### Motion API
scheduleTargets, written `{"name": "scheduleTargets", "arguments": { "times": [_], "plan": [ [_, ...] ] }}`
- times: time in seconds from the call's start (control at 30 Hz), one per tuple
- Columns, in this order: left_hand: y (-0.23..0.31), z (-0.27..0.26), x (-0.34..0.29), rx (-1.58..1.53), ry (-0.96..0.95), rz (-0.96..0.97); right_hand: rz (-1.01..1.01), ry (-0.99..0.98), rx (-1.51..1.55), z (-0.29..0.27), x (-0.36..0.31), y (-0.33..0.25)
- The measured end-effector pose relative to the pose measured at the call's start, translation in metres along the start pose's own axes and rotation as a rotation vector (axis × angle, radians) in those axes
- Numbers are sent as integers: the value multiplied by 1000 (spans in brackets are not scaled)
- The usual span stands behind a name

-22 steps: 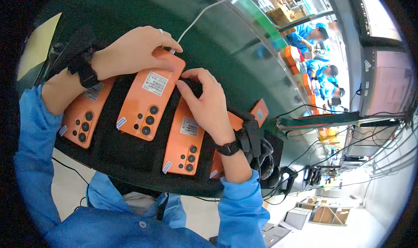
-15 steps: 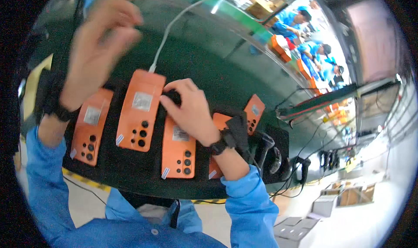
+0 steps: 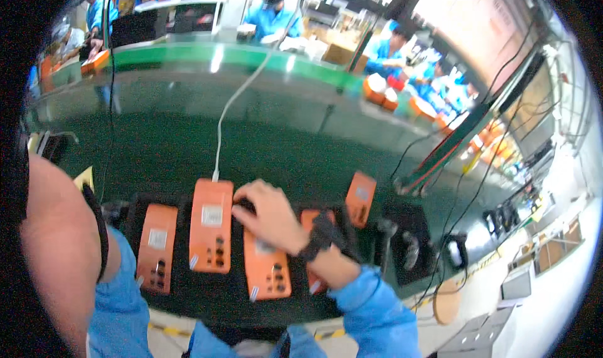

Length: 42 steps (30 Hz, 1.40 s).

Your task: Scanning barcodes on several orange handheld electronic devices and organizing them on a factory workbench.

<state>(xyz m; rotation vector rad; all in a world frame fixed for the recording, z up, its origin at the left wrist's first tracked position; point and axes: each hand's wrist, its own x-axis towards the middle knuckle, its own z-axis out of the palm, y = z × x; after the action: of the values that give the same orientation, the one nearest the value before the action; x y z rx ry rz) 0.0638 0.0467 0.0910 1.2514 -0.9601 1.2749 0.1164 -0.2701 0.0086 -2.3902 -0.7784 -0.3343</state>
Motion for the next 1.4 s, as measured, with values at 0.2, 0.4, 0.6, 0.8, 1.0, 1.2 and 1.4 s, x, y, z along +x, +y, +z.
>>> {"name": "scheduleTargets", "arguments": {
  "times": [0.2, 0.4, 0.6, 0.8, 1.0, 1.2, 1.4],
  "plan": [
    [-5, -17, -30, -71, -51, -52, 85, -100, 9, 9, -1, -5],
    [-1, -25, -39, -149, -36, -48, 152, -136, -22, 6, 1, -17],
    [-4, -33, -55, -216, 3, -17, 204, -38, -96, 21, 5, -30],
    [19, -22, -48, -179, -37, -25, 113, -66, -13, 20, -3, 13],
    [-14, -34, -56, -180, -53, -23, 206, -139, -82, 22, 2, -26],
    [-6, -10, -36, -144, -71, -30, 189, -120, -17, 5, -3, -8],
    [-4, -24, -43, -130, -19, -36, 188, -145, -35, 13, 3, -21]
  ]
}}
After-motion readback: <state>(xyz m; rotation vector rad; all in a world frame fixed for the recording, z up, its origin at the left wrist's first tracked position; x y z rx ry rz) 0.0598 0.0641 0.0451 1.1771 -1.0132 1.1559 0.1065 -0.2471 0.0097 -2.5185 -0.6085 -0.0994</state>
